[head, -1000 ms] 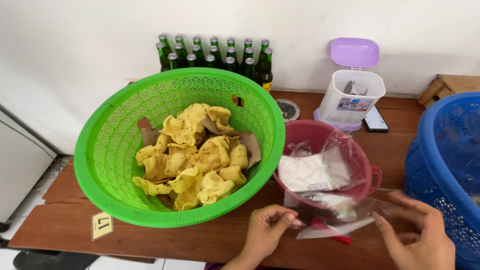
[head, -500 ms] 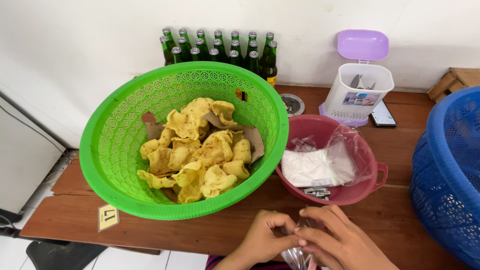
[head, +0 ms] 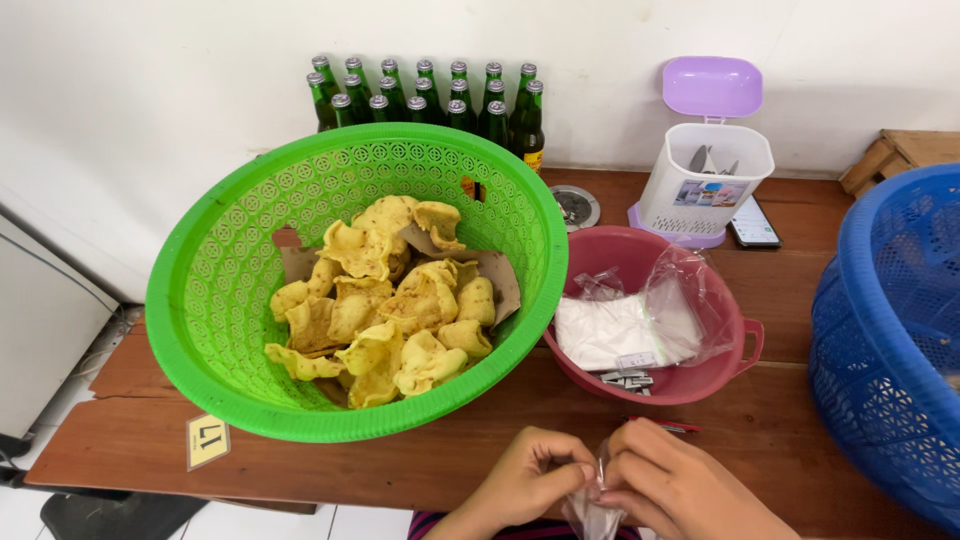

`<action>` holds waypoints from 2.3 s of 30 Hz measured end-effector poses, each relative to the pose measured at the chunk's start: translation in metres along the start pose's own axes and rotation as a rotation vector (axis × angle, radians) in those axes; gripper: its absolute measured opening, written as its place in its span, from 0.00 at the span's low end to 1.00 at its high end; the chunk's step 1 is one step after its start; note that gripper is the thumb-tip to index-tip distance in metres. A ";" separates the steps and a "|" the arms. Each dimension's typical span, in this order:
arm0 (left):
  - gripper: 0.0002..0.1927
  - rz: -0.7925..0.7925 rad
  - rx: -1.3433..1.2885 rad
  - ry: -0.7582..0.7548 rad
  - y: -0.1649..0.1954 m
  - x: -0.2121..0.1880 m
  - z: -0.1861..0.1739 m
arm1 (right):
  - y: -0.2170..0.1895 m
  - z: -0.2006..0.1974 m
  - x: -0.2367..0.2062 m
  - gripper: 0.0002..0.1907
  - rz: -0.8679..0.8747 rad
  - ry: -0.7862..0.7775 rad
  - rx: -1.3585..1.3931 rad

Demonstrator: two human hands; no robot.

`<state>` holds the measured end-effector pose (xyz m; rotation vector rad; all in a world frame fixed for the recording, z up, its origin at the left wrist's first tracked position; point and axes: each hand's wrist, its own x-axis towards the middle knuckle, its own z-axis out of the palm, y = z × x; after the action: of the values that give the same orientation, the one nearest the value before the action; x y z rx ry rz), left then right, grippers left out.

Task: The person places fried snack pieces into small plastic bags, folds the bag tops, and seals them with a handheld stapler. The sealed bags are then placed into a blue basket.

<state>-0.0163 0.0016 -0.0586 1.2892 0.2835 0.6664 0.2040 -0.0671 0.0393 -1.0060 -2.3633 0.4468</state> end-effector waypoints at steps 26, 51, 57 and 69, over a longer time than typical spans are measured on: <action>0.15 -0.029 -0.341 0.188 0.037 0.029 0.021 | -0.012 -0.033 0.037 0.10 0.131 -0.247 0.352; 0.61 0.304 0.570 -0.055 0.068 -0.011 0.011 | -0.019 -0.057 0.062 0.07 0.153 -0.562 0.291; 0.48 0.092 0.069 -0.155 0.022 -0.016 -0.005 | -0.022 -0.064 0.070 0.08 0.060 -0.484 0.350; 0.54 0.078 -0.202 -0.079 0.010 -0.044 -0.015 | -0.006 -0.070 0.062 0.13 0.164 -0.323 0.107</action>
<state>-0.0622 -0.0117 -0.0609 1.1338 0.0983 0.6905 0.2054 -0.0194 0.1200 -1.1542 -2.5111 0.8448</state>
